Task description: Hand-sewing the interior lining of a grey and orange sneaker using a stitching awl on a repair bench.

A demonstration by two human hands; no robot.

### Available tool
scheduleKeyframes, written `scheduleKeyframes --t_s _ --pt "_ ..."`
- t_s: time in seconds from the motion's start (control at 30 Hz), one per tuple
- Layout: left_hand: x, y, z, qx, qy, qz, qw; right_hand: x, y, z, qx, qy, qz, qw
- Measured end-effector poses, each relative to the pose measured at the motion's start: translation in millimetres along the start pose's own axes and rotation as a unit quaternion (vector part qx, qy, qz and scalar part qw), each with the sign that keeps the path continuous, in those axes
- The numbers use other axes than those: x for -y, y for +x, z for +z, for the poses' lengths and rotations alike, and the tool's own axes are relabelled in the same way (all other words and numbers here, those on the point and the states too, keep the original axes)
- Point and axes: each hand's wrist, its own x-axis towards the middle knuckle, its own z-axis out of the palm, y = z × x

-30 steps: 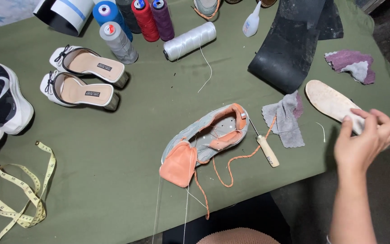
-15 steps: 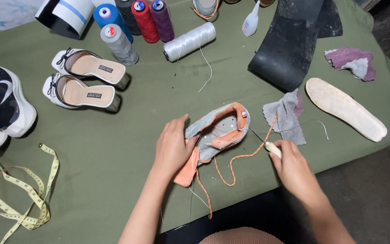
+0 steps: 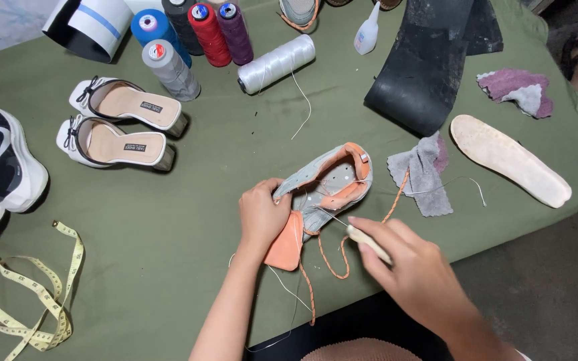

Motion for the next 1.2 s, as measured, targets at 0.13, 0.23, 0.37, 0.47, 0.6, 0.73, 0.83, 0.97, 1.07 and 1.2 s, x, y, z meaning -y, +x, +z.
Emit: scheduleKeyframes --t_s 0.13,0.23,0.37,0.47,0.6,0.73,0.83,0.97,1.07,1.2 --pt "-2.0 -2.9 -3.3 0.009 -0.009 -0.017 1.0 16.7 29.0 25.1 -0.056 -0.122 -0.037 0.99" --pt "-5.0 -2.3 -4.5 0.015 -0.011 -0.033 0.999 17.5 44.4 21.5 -0.059 -0.18 -0.051 0.981" --pt "-12.7 -6.4 -9.6 0.026 -0.027 -0.065 0.997 30.1 40.3 -9.3 0.017 -0.193 -0.023 0.981" --pt "-4.8 -2.2 -2.8 0.018 -0.004 -0.059 0.998 25.2 50.2 -5.5 0.038 -0.195 -0.029 0.98" --pt "-3.1 -4.1 -0.5 0.008 -0.008 -0.043 0.999 29.5 75.8 16.1 0.076 -0.196 -0.019 0.977" --pt "-1.2 -4.2 -0.5 0.002 -0.01 -0.033 0.999 10.0 88.3 46.1 0.094 -0.196 -0.051 0.975" --pt "0.0 0.2 -1.0 0.006 0.002 -0.033 0.999 -10.9 76.7 68.6 0.085 -0.145 -0.048 0.985" --pt "-5.8 4.3 -3.9 0.018 0.027 -0.046 0.998 -26.7 51.5 95.5 0.01 -0.064 0.0 0.998" --pt "1.5 8.8 -0.2 0.021 0.028 -0.06 0.998 -30.1 49.6 100.7 -0.045 -0.013 0.018 0.999" --pt "-2.3 6.3 -2.7 0.017 0.018 -0.065 0.998 -33.3 45.3 111.3 -0.065 -0.017 0.014 0.998"
